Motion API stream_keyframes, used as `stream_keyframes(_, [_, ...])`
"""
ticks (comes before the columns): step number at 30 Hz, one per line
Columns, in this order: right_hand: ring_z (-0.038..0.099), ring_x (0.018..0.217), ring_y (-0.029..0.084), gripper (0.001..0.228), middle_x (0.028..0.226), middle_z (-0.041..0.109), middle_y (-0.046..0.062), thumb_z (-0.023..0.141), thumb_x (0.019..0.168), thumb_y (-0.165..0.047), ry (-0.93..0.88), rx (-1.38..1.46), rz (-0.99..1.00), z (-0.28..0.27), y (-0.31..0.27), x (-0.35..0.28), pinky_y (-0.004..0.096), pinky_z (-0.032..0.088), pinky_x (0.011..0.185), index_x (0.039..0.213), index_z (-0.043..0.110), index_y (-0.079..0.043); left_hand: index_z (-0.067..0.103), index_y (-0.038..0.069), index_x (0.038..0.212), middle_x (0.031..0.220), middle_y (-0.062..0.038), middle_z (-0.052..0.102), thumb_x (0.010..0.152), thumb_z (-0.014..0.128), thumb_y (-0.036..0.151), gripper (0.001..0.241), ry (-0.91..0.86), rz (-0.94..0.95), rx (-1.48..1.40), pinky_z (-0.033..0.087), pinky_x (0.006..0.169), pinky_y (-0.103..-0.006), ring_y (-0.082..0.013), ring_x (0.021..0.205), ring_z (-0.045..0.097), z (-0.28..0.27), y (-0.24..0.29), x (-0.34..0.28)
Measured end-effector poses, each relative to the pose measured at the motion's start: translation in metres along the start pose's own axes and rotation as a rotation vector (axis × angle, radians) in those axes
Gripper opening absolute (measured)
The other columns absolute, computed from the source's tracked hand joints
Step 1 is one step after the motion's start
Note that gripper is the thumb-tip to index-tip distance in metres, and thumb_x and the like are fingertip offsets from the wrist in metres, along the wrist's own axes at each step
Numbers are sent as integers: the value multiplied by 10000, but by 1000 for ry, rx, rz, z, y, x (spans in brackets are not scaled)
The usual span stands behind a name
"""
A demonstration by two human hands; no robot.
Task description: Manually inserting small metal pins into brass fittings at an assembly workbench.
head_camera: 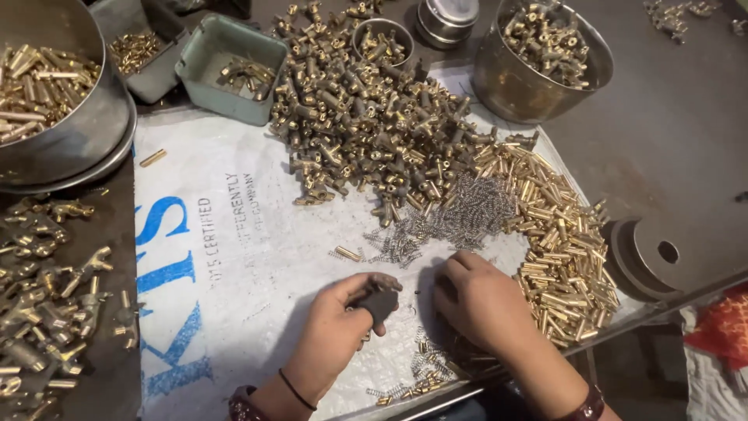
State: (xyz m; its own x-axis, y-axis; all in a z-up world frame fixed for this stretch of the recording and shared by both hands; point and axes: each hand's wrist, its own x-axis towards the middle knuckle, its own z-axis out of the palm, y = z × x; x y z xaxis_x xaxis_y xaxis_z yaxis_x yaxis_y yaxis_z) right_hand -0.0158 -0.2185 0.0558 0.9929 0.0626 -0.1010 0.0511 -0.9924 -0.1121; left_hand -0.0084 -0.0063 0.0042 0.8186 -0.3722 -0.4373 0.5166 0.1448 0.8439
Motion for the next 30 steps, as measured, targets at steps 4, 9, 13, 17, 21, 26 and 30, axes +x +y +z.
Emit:
stream_keyframes(4, [727,957,266,280,1054,729,93,736,851,-159,15,647,-21,12,-8,-4,354,579,850,1116,725,-73,755,3,1124,924,-17,755,787,596,-105,388,-66,211,34,521,721,-211,-68,806,650,-1,-12,5])
stream_keyframes(9, [719,1047,236,169,1077,751,98,772,853,-37,240,1043,-259,30,-22,-7,354,552,942,1017,742,-7,740,-25,1086,940,-5,736,843,700,-74,252,-113,291,-65,538,797,-224,-69,874,651,-1,-19,6])
stream_keyframes(13, [708,1058,223,119,1055,739,80,788,858,-81,339,944,-311,24,-22,-2,340,547,957,955,732,-42,732,-5,1119,946,4,728,802,691,-86,329,-84,287,-33,535,766,-224,-62,859,640,2,-27,5])
stream_keyframes(17, [695,1052,230,115,1078,726,89,808,825,-99,276,827,-398,9,-23,19,334,532,927,901,739,-46,707,-8,1119,939,10,715,809,688,-74,318,-114,251,-143,533,741,-228,-62,847,648,6,-23,1])
stream_keyframes(21, [735,1003,182,154,1043,751,52,811,832,-130,82,873,-394,13,-34,27,312,567,899,914,728,-30,695,-32,1079,917,-8,697,839,704,-71,243,-77,296,-217,532,733,-241,-76,835,635,-1,-23,5])
stream_keyframes(26, [701,1078,194,183,1120,747,90,678,924,-87,12,1184,-198,23,-21,25,324,550,953,1030,812,-21,731,-7,1149,854,-80,686,899,724,-32,251,57,103,-167,409,581,-299,-159,699,547,-6,-24,6])
stream_keyframes(30, [658,1150,204,218,1176,707,103,653,948,-66,-17,1203,-227,16,-19,20,325,510,1000,1096,807,-23,711,4,1045,877,4,699,829,730,-11,217,41,265,-180,528,685,-230,-69,787,628,-2,-14,5])
